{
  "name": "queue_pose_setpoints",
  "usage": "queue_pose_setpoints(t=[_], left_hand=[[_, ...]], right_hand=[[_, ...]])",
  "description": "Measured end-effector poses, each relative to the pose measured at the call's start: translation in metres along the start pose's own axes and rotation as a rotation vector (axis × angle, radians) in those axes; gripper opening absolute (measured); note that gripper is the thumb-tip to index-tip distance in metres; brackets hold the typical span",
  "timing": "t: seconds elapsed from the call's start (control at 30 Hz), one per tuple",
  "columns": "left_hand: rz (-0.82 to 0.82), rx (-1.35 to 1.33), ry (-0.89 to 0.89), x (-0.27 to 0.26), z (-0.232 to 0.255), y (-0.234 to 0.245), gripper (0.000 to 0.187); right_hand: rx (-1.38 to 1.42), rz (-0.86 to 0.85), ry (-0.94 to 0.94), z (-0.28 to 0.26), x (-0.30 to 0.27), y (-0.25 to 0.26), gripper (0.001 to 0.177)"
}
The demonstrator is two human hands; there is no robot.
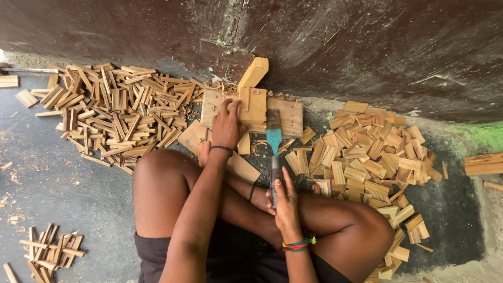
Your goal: The person sits on the floor and uses a chisel and mallet to carve small wooden pieces. They repeatedly strike the chisel to shape the wood, occasionally picking up new pieces from a pile and discarding finished ones.
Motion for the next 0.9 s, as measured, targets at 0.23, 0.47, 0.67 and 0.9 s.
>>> queue_pose_setpoints(t=[0.23, 0.47, 0.67, 0.9], left_hand=[[-0.002, -0.041, -0.016, -0.002, -0.006, -0.012, 0.065], [-0.015, -0.116, 0.061, 0.006, -0.001, -0.003, 0.073], [-0.043, -0.149, 0.018, 0.005, 0.005, -0.003, 0.072], [-0.062, -0.105, 0.003, 0.009, 0.001, -0.005, 0.060]], right_hand=[[-0.029, -0.001, 0.010, -0.012, 0.006, -0.004, 0.064], [-0.047, 0.017, 0.019, -0.011, 0.003, 0.003, 0.063], [-0.028, 0.006, 0.006, -0.007, -0.003, 0.010, 0.065], [-0.062, 0.010, 0.011, -0.002, -0.011, 0.010, 0.068]])
Point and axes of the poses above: each hand's wrist, its own x-axis towards the middle knuckle, its own y-axis out of the back of the hand, z = x × y, the point moved 4 cm from there along x, towards the middle knuckle, and after that the axes turned 13 degrees about z, right-handed, at the moved point
